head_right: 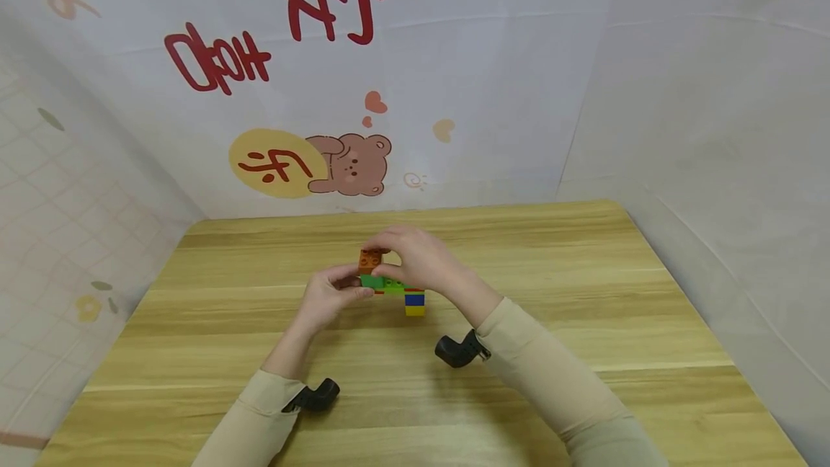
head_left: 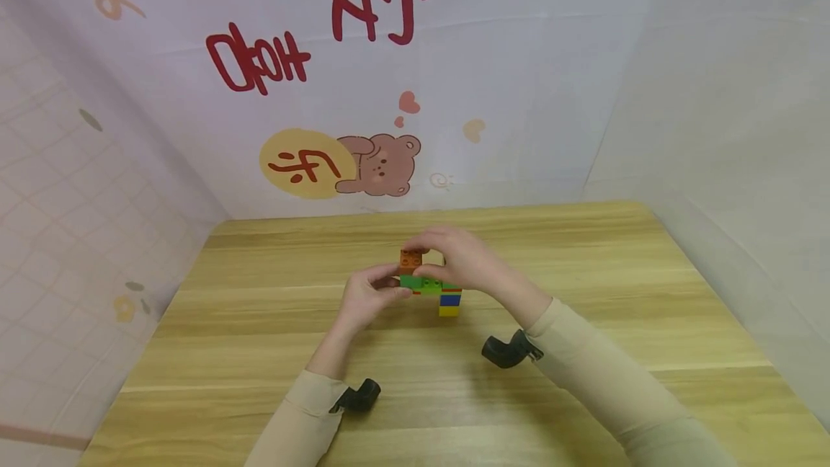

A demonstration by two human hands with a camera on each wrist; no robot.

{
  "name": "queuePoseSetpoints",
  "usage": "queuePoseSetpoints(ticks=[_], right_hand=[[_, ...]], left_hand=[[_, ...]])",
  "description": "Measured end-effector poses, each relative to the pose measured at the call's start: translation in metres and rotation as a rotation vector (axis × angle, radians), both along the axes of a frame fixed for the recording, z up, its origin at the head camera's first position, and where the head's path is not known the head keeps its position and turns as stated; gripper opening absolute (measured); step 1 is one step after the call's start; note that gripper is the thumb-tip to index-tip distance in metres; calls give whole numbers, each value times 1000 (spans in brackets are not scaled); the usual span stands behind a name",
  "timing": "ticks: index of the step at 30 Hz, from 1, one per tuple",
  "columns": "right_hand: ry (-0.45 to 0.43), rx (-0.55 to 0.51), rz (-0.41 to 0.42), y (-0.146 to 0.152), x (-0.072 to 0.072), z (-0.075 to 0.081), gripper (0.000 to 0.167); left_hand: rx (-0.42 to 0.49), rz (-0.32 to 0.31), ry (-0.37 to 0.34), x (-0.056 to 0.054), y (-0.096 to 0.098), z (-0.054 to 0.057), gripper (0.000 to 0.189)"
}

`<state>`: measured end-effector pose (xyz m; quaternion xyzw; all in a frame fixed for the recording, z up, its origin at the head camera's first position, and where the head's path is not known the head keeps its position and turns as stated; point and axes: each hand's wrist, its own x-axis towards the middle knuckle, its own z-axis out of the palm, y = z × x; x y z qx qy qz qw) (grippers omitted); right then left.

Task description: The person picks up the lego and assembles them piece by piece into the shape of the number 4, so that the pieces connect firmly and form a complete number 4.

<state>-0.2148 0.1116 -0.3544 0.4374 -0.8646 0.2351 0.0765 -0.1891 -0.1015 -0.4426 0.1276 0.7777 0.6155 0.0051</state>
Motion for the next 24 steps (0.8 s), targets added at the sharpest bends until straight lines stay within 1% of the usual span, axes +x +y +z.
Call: queuePoseSetpoints(ticks=[3,9,12,15,20,24], right_hand=[[-3,-2,-3,0,0,0,38],[49,-11,0,1,2,-2,40],[50,-21,2,2,2,-3,41],[36,-39,7,3,1,-4,42],[-19,-117,24,8,1,-8,47],[-41,-153,9,15,2,-10,50]], left_hand=[[-5,-4,-2,-1,-1,0,41],[-19,-16,-12,-2,-1,1,41],[-12,-17,-20,-1,-1,1,41],[-8,-19,-20,-1,-1,1,40],[-7,-16,-18,0,-1,1,41],[-7,-6,-24,0,-1,0,42]])
